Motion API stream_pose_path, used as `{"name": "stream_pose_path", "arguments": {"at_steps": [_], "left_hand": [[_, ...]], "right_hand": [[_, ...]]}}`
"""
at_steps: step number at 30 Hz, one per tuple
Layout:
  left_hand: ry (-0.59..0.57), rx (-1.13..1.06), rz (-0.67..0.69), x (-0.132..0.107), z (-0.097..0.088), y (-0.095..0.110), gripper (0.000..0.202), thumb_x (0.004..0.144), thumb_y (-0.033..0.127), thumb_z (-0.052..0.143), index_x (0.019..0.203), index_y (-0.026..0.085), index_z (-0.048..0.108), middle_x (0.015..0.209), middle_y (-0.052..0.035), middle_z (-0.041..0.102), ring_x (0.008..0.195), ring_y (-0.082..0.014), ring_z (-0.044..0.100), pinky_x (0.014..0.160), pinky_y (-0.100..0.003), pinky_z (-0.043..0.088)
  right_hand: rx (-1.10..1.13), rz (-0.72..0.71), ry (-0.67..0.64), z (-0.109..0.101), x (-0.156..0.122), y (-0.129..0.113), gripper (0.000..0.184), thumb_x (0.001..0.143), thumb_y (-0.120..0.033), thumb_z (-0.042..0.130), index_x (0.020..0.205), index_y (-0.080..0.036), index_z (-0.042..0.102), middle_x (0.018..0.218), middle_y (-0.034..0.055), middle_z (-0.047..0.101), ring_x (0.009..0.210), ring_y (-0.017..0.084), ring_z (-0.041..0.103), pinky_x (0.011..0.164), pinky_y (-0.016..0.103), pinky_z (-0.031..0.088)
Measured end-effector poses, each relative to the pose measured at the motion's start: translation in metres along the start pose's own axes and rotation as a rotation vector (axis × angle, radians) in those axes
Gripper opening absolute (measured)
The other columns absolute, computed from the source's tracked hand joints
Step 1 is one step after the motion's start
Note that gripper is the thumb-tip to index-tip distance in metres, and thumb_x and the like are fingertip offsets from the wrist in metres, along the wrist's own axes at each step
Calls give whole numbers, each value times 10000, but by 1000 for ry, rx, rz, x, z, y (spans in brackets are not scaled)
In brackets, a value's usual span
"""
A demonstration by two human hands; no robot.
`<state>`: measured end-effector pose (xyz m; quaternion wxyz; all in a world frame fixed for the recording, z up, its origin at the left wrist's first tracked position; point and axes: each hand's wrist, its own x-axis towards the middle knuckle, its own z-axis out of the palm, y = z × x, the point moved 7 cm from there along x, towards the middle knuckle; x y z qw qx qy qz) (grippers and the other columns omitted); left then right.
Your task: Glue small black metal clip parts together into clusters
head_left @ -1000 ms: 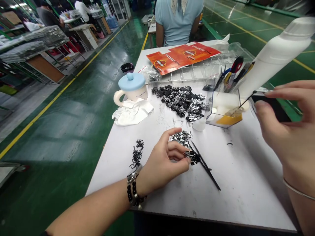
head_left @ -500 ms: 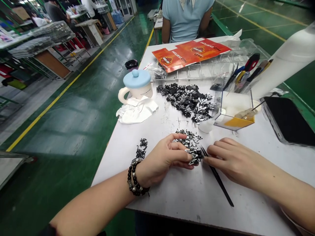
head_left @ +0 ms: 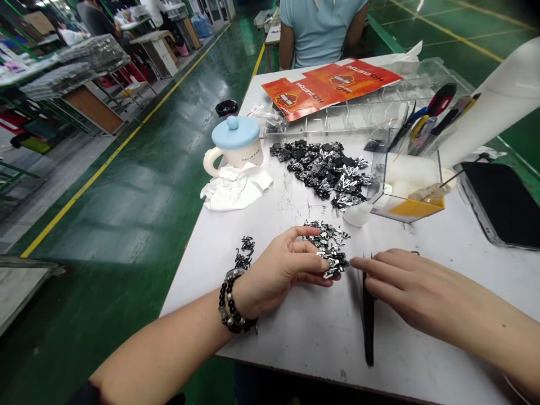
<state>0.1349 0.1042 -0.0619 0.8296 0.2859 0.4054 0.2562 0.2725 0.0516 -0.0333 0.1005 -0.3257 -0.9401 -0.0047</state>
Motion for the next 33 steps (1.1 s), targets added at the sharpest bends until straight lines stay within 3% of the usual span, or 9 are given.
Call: {"name": "stream_pose_path", "arguments": {"at_steps": [5,7,9,12,15,19,22,33], "left_hand": [[36,10,-1,0,-2,1,536,660,47,725,1117,147,462,664,61,566,664,-177,684,654,-302,537],[45,22,2,-1,-2,2,530,662,53,727,1113,146,466,661,64,564,666,-173,683,667,-308,538],[58,46,7,-1,-1,2,512,670,55,724,1106,148,470,654,66,562,671,-168,680,689,-320,542],[83,83,21,-2,-1,2,479,684,49,709,1083,155,466,635,69,558,674,-164,675,715,-344,550],[98,104,43,-3,0,1,457,687,48,702,1054,163,455,629,69,563,671,-166,675,722,-362,557],[96,113,56,-4,2,0,425,681,60,703,1006,166,451,638,58,579,668,-172,678,717,-366,559],[94,102,63,-4,2,0,423,674,64,709,993,171,452,642,61,576,652,-163,672,716,-368,558],[79,114,59,-2,2,-3,416,663,55,720,970,174,465,644,73,553,625,-128,633,684,-350,569]], "right_hand": [[257,45,122,-23,-5,16,174,882,-66,427,876,-191,548,977,67,654,823,187,600,670,313,499],[470,198,306,-39,-8,34,165,856,-115,529,979,-223,554,933,48,668,818,183,638,680,302,544],[706,421,532,-48,-16,54,282,803,-117,623,1038,-260,561,877,30,682,792,198,670,662,312,578],[1008,647,686,-40,-20,64,220,808,-148,656,990,-266,621,938,57,697,804,217,682,659,332,591],[1083,647,661,-31,-12,55,93,846,-223,637,917,-258,686,1033,70,666,928,212,651,660,286,570],[1011,665,564,-25,-5,42,69,836,-282,659,901,-287,680,768,0,637,682,119,614,559,194,517],[934,663,499,-25,-1,36,30,833,-275,655,860,-262,657,751,-5,630,667,105,608,578,166,518],[1258,660,451,-6,6,32,51,879,-253,609,850,-227,577,670,-24,631,619,92,623,543,153,522]]}}
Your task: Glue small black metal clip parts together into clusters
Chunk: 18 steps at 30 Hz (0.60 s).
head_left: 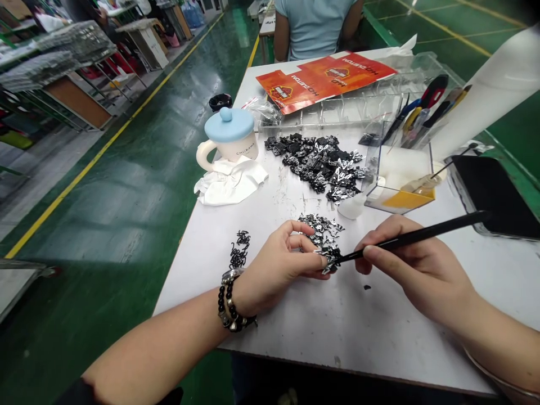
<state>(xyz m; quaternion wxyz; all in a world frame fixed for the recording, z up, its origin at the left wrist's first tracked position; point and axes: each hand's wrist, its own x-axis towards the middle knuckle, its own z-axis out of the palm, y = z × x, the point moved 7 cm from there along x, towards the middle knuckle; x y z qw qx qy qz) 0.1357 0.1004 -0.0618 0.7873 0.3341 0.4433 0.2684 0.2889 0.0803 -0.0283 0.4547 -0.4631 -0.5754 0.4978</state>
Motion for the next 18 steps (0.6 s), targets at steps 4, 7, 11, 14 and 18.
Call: {"name": "stream_pose_path", "arguments": {"at_steps": [4,7,11,14,18], "left_hand": [[-4,5,-3,0,0,-1,417,667,49,721,973,176,469,660,77,551,622,-113,630,693,-336,575],[-3,2,-6,0,0,-2,412,669,53,730,969,180,478,677,76,556,636,-112,631,714,-361,582],[-10,-4,-5,0,1,-3,396,675,50,732,959,183,491,696,67,575,633,-114,640,705,-364,586],[-21,-1,-5,0,2,-4,384,680,49,730,951,180,493,709,61,590,629,-117,655,711,-353,586],[-22,-4,0,1,2,-4,379,684,45,721,954,178,491,710,64,588,633,-119,659,719,-349,582]], "right_hand": [[131,64,8,2,1,7,104,890,-276,597,830,-219,533,613,-30,618,581,95,585,524,179,498],[207,81,19,3,1,10,119,881,-284,607,825,-218,525,607,-31,599,574,101,565,520,200,482],[267,106,46,3,1,12,117,855,-266,633,800,-211,546,604,-33,563,568,109,557,506,219,461],[301,133,83,2,1,14,129,831,-250,654,776,-205,547,597,-37,551,545,108,551,486,221,446],[336,154,105,2,1,15,130,827,-236,651,765,-203,541,607,-39,556,549,100,545,479,208,435]]}}
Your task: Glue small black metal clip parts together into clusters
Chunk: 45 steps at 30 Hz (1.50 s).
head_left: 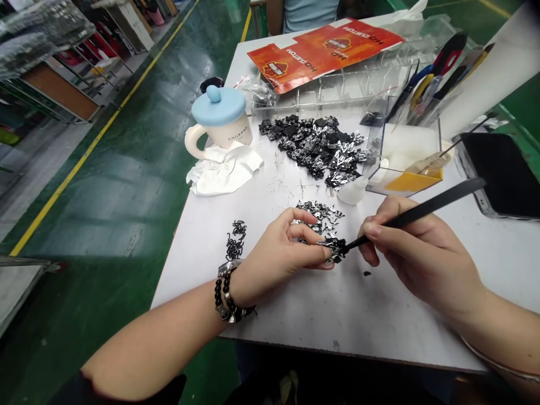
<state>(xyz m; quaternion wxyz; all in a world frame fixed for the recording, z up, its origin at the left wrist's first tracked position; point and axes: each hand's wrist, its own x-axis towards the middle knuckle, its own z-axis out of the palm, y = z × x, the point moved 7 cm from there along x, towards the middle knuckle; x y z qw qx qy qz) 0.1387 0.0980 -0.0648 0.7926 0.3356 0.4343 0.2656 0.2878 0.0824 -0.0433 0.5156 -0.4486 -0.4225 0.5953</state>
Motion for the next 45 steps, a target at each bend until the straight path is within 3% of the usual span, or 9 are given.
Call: {"name": "stream_pose_path", "arguments": {"at_steps": [13,23,33,45], "left_hand": [[-31,13,-28,3,1,-4,372,688,40,718,958,167,497,694,54,613,640,-146,684,678,-299,571],[-11,1,-55,4,2,-4,350,698,15,699,955,155,506,689,60,590,627,-100,632,622,-287,605],[29,-4,-86,5,0,-6,362,685,7,690,950,154,492,632,50,597,671,-152,684,606,-240,592],[21,-51,-131,7,2,-7,382,679,-18,665,976,129,476,605,42,600,637,-150,682,564,-222,587]], "right_hand": [[-16,36,-1,-1,1,1,135,828,-220,643,738,-199,545,585,-34,520,527,96,520,460,214,419],[0,43,12,1,3,0,135,814,-175,625,724,-195,527,554,-44,522,499,92,516,446,201,407],[-22,6,24,1,3,-1,149,808,-166,617,706,-186,510,533,-49,525,475,87,517,430,190,408],[42,80,31,3,6,3,159,798,-132,592,681,-179,495,483,-49,530,441,81,516,408,163,398]]}}
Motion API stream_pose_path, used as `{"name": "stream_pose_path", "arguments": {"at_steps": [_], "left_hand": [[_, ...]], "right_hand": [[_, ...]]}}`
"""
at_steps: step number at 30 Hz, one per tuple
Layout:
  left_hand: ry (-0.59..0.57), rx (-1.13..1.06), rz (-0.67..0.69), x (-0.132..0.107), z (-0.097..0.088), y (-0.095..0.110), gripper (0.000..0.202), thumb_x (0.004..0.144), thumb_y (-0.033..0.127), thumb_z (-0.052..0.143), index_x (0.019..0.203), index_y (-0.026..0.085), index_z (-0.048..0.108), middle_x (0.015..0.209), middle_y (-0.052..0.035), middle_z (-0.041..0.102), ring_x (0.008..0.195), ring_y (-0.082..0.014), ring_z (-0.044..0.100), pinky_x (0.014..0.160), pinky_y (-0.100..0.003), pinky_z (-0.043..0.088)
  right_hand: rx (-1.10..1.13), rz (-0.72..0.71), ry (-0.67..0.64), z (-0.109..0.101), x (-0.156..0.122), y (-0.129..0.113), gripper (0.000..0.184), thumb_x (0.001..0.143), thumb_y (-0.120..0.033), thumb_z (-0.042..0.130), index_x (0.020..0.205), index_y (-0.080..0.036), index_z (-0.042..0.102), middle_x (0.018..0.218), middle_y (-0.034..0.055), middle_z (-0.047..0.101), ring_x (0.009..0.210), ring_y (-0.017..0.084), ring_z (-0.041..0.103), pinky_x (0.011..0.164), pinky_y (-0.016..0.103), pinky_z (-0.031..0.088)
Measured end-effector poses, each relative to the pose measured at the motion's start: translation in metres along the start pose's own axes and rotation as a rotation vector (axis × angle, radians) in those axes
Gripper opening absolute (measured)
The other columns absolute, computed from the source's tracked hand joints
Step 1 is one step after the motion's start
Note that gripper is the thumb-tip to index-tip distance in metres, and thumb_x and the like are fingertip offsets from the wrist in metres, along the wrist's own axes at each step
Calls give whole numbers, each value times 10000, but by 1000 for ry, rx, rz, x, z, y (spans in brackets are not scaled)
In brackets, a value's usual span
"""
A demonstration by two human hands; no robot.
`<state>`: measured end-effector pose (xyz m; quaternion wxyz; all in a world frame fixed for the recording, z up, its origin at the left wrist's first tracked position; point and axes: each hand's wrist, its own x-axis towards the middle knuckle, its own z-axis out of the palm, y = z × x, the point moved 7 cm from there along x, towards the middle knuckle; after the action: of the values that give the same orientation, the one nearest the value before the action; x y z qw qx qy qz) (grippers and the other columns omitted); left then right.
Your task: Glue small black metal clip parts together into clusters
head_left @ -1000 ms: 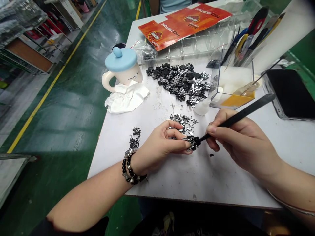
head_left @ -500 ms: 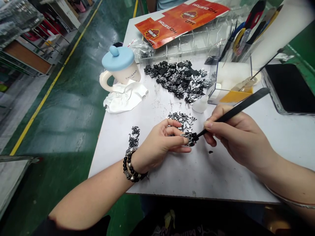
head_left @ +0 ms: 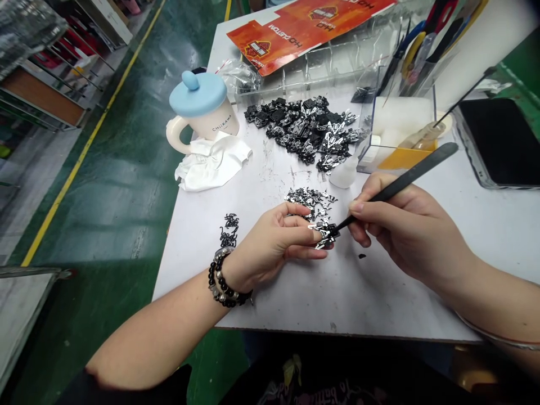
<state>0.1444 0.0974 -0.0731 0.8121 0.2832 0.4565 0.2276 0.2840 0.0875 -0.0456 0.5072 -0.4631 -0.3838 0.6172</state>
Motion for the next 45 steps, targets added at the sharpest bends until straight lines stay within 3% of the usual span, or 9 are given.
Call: {"name": "stream_pose_path", "arguments": {"at_steps": [6,12,16,29,40,45], "left_hand": [[9,12,-19,1,-1,-2,345,695,-27,630,960,122,466,612,16,621,673,-183,703,568,-220,586],[-8,9,18,2,0,0,351,684,-33,654,947,124,484,595,41,609,617,-130,675,639,-260,603],[-5,16,39,1,0,0,347,691,-31,656,952,131,494,620,43,612,611,-106,650,626,-265,604],[62,57,20,2,-4,-2,348,694,-12,646,953,143,473,652,13,627,720,-167,690,655,-275,586],[61,89,84,2,-4,-1,330,692,7,671,919,154,481,612,57,599,637,-114,656,726,-322,577],[64,87,74,2,-3,0,304,688,14,665,898,151,493,633,42,613,663,-122,663,734,-315,571]], "right_hand": [[18,49,28,-2,1,4,159,777,-115,585,662,-175,493,468,-38,536,430,77,508,401,152,391],[16,94,68,-3,1,6,174,763,-97,565,630,-166,478,454,-28,541,413,67,505,379,126,364],[14,88,71,-3,3,6,178,758,-104,572,623,-167,476,450,-30,536,410,72,500,376,134,372],[58,95,105,-4,4,9,208,758,-94,593,617,-173,462,438,-44,487,427,82,512,373,141,360],[62,151,128,-5,4,14,203,762,-90,572,627,-177,448,429,-31,497,404,82,483,366,143,345],[30,104,101,-5,2,12,175,769,-109,577,661,-183,462,448,-34,524,408,77,480,383,146,354]]}}
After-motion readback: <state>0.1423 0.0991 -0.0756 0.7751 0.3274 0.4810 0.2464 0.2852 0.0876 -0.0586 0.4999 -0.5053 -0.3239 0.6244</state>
